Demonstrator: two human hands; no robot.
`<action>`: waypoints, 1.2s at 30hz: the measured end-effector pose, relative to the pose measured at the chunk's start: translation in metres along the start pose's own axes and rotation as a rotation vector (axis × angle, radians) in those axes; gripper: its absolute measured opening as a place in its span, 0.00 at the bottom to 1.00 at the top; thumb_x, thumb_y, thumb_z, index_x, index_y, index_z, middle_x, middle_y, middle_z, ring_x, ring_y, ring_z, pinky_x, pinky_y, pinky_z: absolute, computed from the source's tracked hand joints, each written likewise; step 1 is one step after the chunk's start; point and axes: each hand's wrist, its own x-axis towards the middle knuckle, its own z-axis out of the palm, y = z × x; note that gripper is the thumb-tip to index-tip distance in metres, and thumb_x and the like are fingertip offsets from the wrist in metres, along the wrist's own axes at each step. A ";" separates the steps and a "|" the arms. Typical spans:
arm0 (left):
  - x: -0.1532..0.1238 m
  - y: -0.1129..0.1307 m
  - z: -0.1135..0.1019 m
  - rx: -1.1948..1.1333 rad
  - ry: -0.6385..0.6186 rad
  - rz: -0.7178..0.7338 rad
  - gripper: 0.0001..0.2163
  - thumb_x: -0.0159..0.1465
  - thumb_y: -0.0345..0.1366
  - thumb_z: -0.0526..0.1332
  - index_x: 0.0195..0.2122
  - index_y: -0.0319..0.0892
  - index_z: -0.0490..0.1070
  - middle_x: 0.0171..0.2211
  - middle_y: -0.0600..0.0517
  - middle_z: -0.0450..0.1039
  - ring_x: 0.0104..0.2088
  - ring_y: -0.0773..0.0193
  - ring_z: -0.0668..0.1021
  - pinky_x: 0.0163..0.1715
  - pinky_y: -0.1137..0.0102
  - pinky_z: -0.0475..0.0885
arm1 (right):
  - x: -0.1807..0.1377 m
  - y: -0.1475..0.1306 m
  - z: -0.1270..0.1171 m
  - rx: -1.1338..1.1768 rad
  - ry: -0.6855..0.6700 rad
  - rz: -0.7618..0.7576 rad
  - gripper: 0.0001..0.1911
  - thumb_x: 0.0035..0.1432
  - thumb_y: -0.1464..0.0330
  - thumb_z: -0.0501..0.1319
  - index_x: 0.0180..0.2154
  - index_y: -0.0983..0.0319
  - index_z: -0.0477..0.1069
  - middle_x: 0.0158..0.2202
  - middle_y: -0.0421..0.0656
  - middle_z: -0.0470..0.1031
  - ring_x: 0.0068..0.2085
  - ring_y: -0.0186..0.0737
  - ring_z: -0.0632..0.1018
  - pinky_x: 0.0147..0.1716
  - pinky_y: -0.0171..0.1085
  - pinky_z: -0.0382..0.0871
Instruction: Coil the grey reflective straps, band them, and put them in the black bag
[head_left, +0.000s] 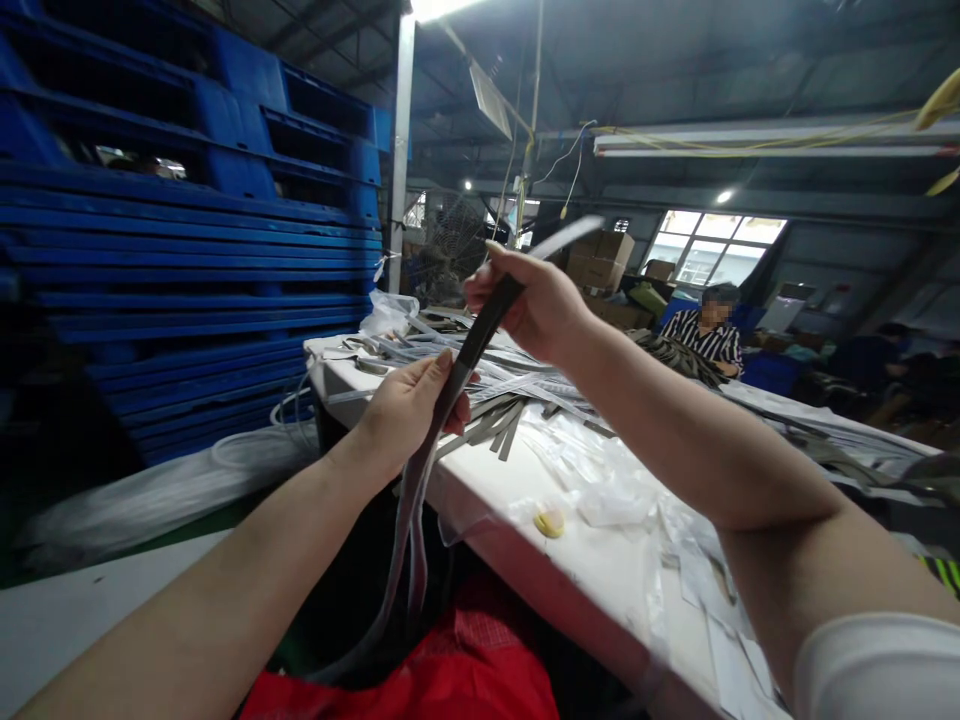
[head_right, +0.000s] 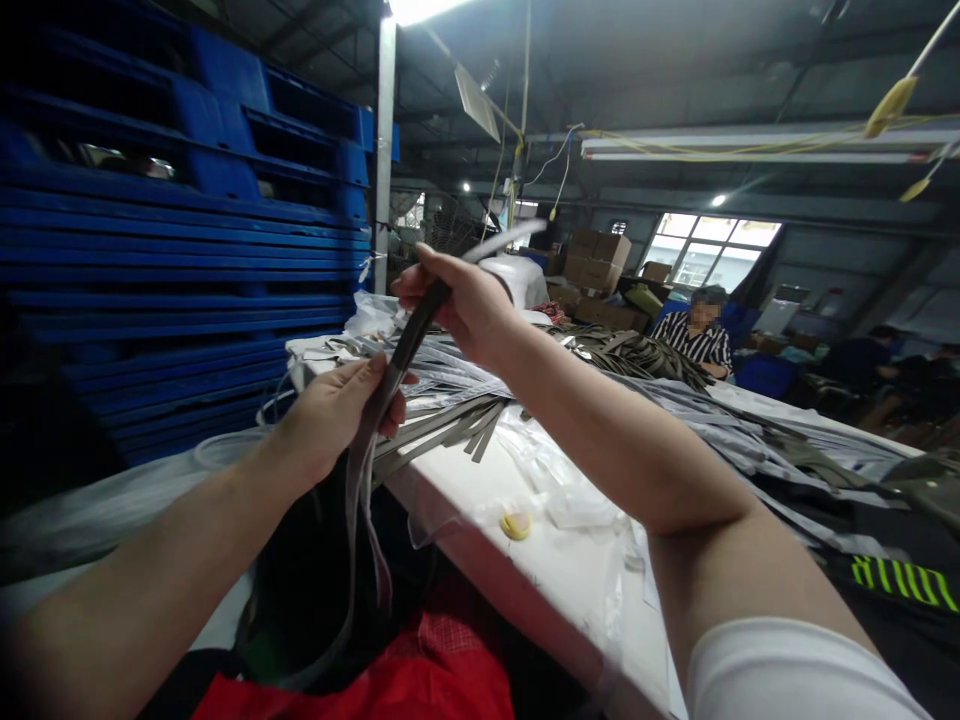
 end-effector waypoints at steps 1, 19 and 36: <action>-0.001 -0.004 -0.001 0.001 -0.005 -0.021 0.20 0.60 0.53 0.61 0.32 0.37 0.73 0.17 0.54 0.71 0.15 0.70 0.71 0.15 0.77 0.67 | 0.003 -0.005 -0.003 -0.004 0.024 -0.017 0.23 0.67 0.63 0.51 0.24 0.66 0.71 0.24 0.40 0.76 0.30 0.32 0.78 0.36 0.34 0.72; 0.033 0.040 0.014 -0.008 -0.003 0.161 0.20 0.60 0.54 0.60 0.30 0.38 0.72 0.15 0.55 0.71 0.13 0.70 0.70 0.14 0.77 0.64 | 0.007 -0.031 -0.001 -0.139 -0.082 -0.004 0.33 0.64 0.48 0.49 0.32 0.68 0.78 0.31 0.52 0.80 0.34 0.46 0.81 0.32 0.42 0.75; 0.052 0.055 0.037 -0.122 -0.036 0.242 0.27 0.54 0.63 0.60 0.29 0.39 0.70 0.15 0.55 0.70 0.12 0.71 0.69 0.12 0.77 0.64 | 0.007 -0.045 -0.006 -0.279 -0.370 0.112 0.37 0.59 0.42 0.51 0.48 0.66 0.75 0.24 0.45 0.78 0.20 0.37 0.74 0.21 0.35 0.67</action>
